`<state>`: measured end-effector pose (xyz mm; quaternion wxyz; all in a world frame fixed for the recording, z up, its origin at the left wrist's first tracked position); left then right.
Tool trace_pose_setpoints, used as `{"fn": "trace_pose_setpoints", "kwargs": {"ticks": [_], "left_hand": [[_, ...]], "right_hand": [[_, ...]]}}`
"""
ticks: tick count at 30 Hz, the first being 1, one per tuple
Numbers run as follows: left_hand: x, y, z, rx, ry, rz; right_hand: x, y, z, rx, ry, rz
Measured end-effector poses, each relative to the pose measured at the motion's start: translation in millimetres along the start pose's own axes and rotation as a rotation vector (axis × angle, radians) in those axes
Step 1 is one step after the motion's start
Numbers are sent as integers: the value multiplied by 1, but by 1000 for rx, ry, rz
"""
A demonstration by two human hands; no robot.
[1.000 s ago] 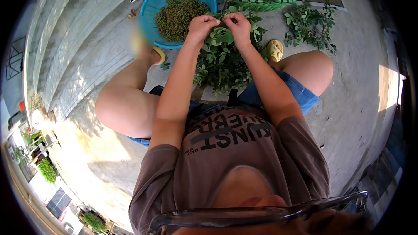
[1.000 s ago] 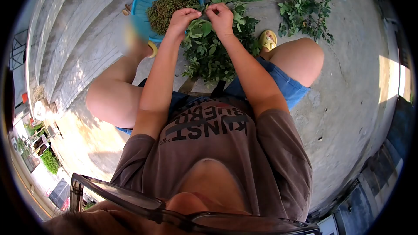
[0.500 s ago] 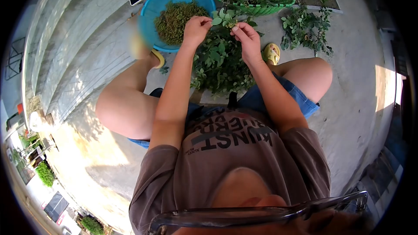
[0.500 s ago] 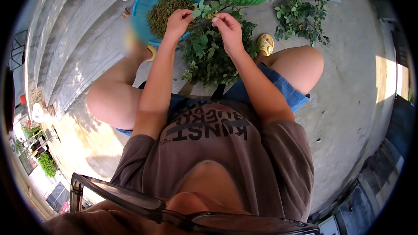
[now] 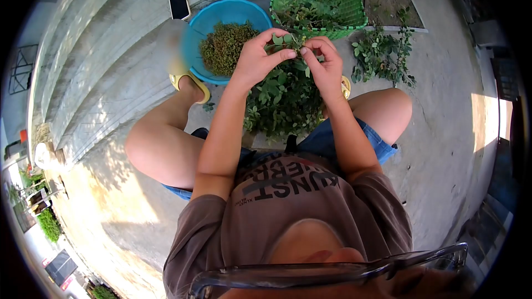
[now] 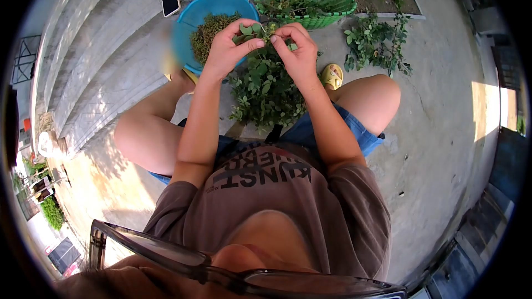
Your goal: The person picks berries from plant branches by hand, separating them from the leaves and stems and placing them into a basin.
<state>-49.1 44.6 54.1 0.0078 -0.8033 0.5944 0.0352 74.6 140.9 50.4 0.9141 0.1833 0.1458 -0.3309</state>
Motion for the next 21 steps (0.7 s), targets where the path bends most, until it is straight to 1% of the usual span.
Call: {"fn": "trace_pose_setpoints", "kwargs": {"ticks": [1,3,4,6,7,9,10,12,15,19,21], "left_hand": [[0,0,-1,-2,-1,2],[1,3,2,-139,65,-3],[0,4,6,-139,65,0],[-2,6,10,-121,0,-10],[-2,7,11,-122,-2,-8],[-3,6,13,72,13,4],[-3,5,12,71,13,6],[-3,5,11,90,22,-22],[-2,1,5,131,25,9],[-2,1,8,139,25,15],[-2,1,14,231,70,-3]], "right_hand": [[-1,1,1,0,1,-3],[-2,4,6,49,67,-18],[-2,6,8,50,66,-21],[-3,7,14,75,74,-18],[-3,8,15,76,74,-21],[-3,8,16,127,86,-8],[-3,9,16,128,86,-10],[-3,8,22,244,129,20],[-3,8,25,315,139,13],[-4,7,24,291,108,45],[-5,4,20,210,71,92]]}}
Point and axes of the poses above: each hand's wrist, its own x-axis away from the middle knuckle, its own y-axis out of the back of the hand, z = x × y, the point moved 6 cm from there along -x, towards the middle knuckle, and after that the axes turned 12 degrees about z, right-handed, at the moved point
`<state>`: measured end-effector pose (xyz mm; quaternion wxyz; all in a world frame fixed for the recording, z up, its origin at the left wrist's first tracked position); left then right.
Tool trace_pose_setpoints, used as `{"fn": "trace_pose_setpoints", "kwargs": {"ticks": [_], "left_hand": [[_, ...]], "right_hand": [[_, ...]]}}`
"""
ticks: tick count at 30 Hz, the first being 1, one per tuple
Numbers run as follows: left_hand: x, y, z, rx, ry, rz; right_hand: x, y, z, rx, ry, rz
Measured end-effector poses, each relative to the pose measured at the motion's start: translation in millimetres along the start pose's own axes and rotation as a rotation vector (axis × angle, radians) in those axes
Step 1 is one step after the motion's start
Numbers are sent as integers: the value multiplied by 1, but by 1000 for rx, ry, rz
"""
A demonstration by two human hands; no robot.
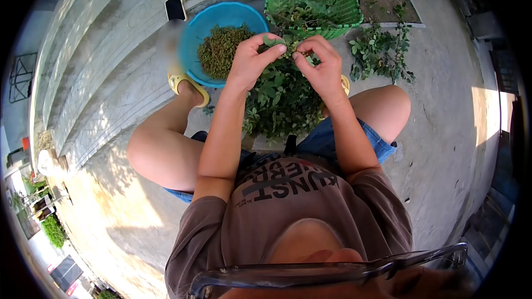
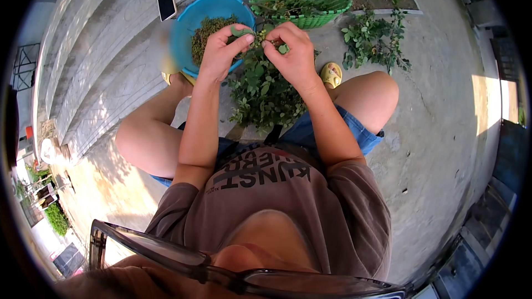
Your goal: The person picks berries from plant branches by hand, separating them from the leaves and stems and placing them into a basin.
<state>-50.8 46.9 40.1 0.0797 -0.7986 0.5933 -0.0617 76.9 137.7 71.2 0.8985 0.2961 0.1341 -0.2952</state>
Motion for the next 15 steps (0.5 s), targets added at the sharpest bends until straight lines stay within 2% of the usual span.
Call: {"fn": "trace_pose_setpoints", "kwargs": {"ticks": [1,3,9,15], "left_hand": [[0,0,1,0,1,0],[-1,0,8,217,53,-22],[0,-6,20,502,114,-64],[-2,-4,26,493,133,-6]], "right_hand": [[-1,-1,1,-1,-1,0],[-2,1,1,-134,-38,-43],[-1,-2,-1,-187,-57,0],[0,-6,-11,-266,-63,67]]}}
Point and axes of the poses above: each hand's wrist, its own x-axis away from the middle knuckle, its own y-axis out of the back of the hand, z = x × y, the point moved 6 cm from there along -x, towards the middle knuckle, and after that the axes turned 12 degrees about z, right-handed, at the moved point
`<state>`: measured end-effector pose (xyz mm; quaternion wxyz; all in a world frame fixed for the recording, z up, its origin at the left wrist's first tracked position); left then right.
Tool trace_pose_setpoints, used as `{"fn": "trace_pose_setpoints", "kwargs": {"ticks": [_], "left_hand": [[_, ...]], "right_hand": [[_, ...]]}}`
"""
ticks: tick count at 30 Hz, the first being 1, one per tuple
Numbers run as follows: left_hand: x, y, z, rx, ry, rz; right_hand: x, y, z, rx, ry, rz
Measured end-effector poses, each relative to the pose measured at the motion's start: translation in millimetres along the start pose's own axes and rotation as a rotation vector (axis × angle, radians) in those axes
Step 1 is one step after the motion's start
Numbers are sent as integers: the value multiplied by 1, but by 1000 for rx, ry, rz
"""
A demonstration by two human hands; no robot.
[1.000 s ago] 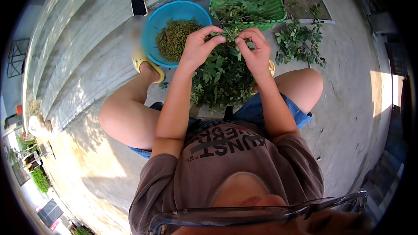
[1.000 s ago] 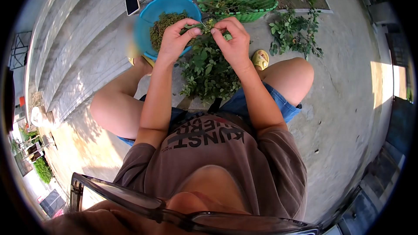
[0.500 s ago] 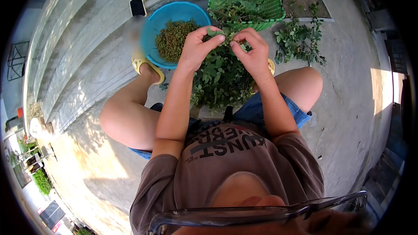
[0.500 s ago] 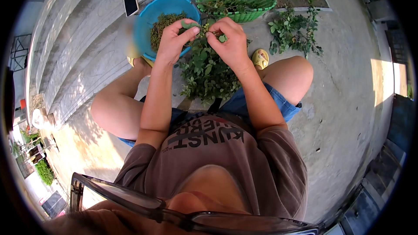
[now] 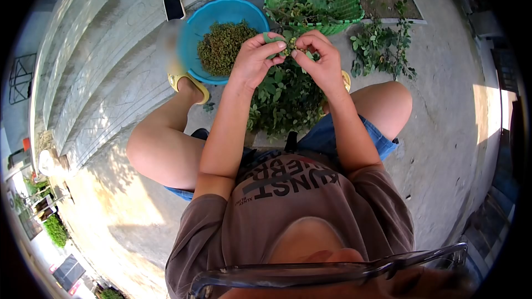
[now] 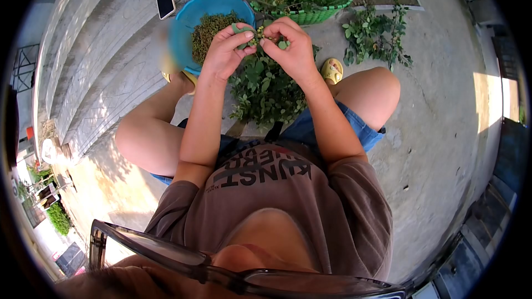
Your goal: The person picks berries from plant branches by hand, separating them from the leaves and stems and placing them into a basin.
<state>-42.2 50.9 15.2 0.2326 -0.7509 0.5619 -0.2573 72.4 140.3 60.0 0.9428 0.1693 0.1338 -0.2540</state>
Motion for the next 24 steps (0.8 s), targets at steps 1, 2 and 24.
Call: {"fn": "trace_pose_setpoints", "kwargs": {"ticks": [1,2,24], "left_hand": [[1,0,0,0,2,0],[1,-1,-1,-30,7,9],[0,-12,-9,-352,-252,-21]], "right_hand": [[0,0,1,-1,-2,-1],[0,0,3,-21,1,11],[7,-12,-46,-728,-255,-60]]}}
Point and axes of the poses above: each hand's wrist, its own x-axis away from the middle knuckle, its own y-axis out of the back of the hand, z = x × y, the point moved 6 cm from there along -x, towards the middle knuckle, and after that the axes turned 12 degrees about z, right-handed, at the moved point
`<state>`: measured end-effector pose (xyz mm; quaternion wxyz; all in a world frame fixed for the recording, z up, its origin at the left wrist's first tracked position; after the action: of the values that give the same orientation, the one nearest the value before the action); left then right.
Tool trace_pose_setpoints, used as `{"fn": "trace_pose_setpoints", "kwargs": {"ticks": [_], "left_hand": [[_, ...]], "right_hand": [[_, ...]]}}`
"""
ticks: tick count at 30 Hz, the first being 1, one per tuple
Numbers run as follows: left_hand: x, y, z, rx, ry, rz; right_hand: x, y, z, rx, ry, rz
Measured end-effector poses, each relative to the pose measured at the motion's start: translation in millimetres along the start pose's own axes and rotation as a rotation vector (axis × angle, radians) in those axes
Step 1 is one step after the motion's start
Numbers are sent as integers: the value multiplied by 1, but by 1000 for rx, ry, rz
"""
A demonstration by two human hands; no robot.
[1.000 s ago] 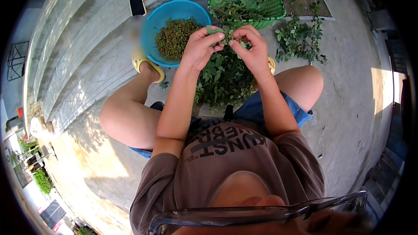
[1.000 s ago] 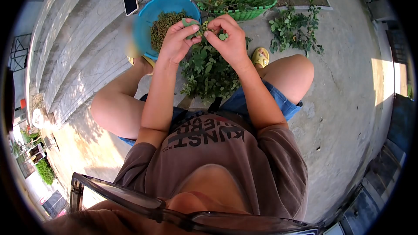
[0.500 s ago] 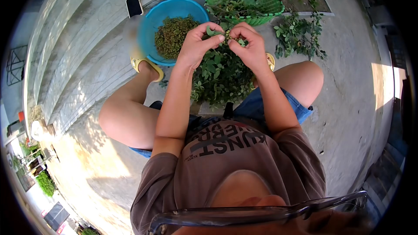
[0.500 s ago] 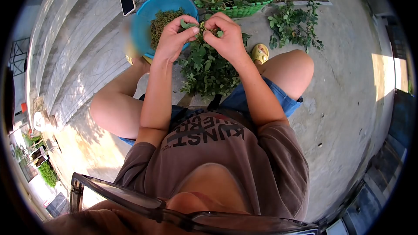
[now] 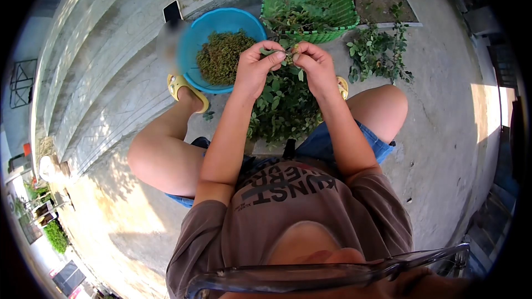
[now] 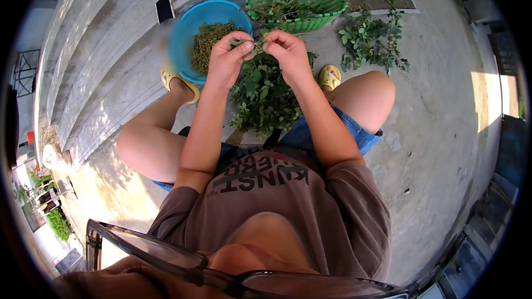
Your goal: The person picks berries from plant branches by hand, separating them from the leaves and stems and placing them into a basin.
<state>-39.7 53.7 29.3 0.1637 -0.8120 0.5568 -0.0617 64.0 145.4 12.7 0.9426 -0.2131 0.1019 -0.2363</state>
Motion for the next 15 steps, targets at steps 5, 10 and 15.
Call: {"fn": "trace_pose_setpoints", "kwargs": {"ticks": [5,10,15], "left_hand": [[0,3,20,667,169,21],[-1,3,17,780,166,41],[-1,6,23,984,129,137]], "right_hand": [[-2,-2,3,-125,15,10],[-4,-10,14,-206,132,70],[-4,-8,28,-239,295,-49]]}}
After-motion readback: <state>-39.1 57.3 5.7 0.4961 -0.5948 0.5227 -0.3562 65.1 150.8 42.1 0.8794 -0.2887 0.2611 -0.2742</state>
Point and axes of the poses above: each hand's wrist, its own x-axis away from the middle knuckle, its own y-axis out of the back of the hand, z = x × y, the point moved 6 cm from there along -x, towards the middle knuckle, and after that the axes turned 12 degrees about z, right-handed, at the moved point
